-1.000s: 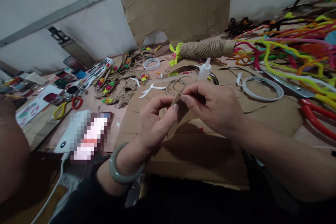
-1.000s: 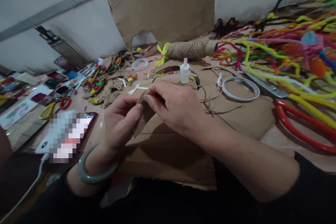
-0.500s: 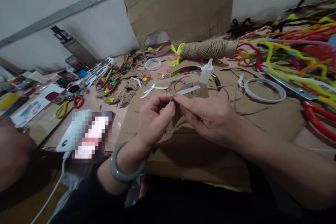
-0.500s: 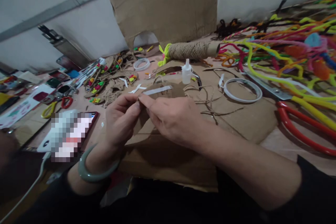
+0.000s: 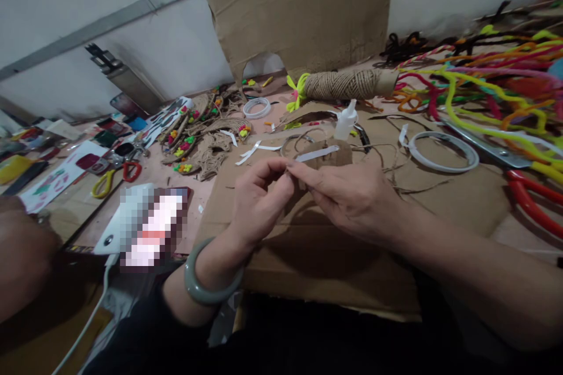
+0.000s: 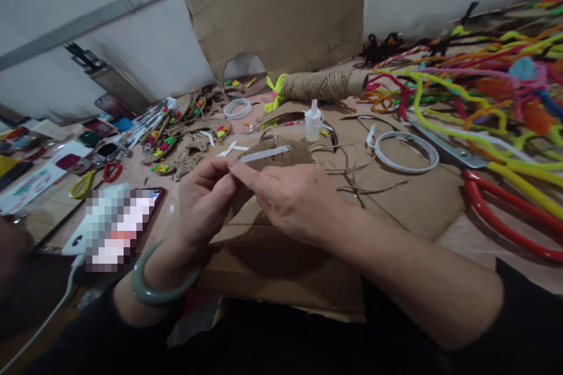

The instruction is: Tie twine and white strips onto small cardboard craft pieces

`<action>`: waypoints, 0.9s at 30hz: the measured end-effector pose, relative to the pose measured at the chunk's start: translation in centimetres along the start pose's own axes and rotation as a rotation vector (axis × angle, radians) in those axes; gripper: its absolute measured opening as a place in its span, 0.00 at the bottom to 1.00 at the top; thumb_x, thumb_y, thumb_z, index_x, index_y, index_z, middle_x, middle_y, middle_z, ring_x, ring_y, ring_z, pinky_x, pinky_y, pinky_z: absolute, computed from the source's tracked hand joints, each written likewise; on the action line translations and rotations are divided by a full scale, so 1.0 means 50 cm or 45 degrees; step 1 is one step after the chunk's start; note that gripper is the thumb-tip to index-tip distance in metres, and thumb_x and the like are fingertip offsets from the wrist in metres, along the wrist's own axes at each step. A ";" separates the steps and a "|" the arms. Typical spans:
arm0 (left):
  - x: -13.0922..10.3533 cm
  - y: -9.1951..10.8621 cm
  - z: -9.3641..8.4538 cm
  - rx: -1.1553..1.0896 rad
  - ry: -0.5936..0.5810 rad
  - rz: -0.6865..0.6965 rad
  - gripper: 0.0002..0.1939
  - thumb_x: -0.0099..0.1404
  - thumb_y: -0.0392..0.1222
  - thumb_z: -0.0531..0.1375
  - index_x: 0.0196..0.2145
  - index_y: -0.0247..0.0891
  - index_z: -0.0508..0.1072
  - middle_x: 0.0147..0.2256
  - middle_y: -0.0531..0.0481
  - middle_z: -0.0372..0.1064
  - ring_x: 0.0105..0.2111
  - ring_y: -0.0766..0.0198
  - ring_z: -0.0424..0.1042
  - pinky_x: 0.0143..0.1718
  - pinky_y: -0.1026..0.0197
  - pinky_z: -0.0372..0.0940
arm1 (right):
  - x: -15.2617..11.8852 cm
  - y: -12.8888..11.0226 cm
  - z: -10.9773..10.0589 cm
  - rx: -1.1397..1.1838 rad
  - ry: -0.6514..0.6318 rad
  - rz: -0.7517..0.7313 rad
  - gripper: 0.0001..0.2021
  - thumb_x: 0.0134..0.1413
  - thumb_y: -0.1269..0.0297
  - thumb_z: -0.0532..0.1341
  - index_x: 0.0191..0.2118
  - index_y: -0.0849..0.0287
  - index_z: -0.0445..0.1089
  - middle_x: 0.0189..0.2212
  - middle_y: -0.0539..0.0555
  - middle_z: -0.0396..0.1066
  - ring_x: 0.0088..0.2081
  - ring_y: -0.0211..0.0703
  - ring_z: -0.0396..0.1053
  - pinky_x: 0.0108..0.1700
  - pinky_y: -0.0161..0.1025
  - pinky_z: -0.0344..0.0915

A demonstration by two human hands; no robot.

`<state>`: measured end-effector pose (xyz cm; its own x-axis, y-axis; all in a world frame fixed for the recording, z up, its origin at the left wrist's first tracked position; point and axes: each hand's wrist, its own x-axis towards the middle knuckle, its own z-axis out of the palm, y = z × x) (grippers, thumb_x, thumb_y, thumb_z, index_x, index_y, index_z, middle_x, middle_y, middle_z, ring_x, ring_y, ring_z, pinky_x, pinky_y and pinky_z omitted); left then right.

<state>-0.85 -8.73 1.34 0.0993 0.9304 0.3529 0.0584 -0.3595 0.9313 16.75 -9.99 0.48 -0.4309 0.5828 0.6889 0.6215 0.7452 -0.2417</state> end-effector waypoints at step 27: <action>-0.006 0.001 0.004 0.253 0.029 0.150 0.03 0.59 0.38 0.63 0.29 0.39 0.77 0.24 0.53 0.73 0.24 0.68 0.67 0.26 0.64 0.64 | 0.023 -0.005 -0.011 -0.041 0.143 0.212 0.10 0.64 0.64 0.55 0.41 0.57 0.74 0.32 0.50 0.79 0.27 0.36 0.72 0.28 0.34 0.59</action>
<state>-0.66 -9.03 1.28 0.0946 0.8816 0.4624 0.2425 -0.4709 0.8482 16.47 -9.68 1.72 -0.2457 0.6561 0.7135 0.6996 0.6295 -0.3380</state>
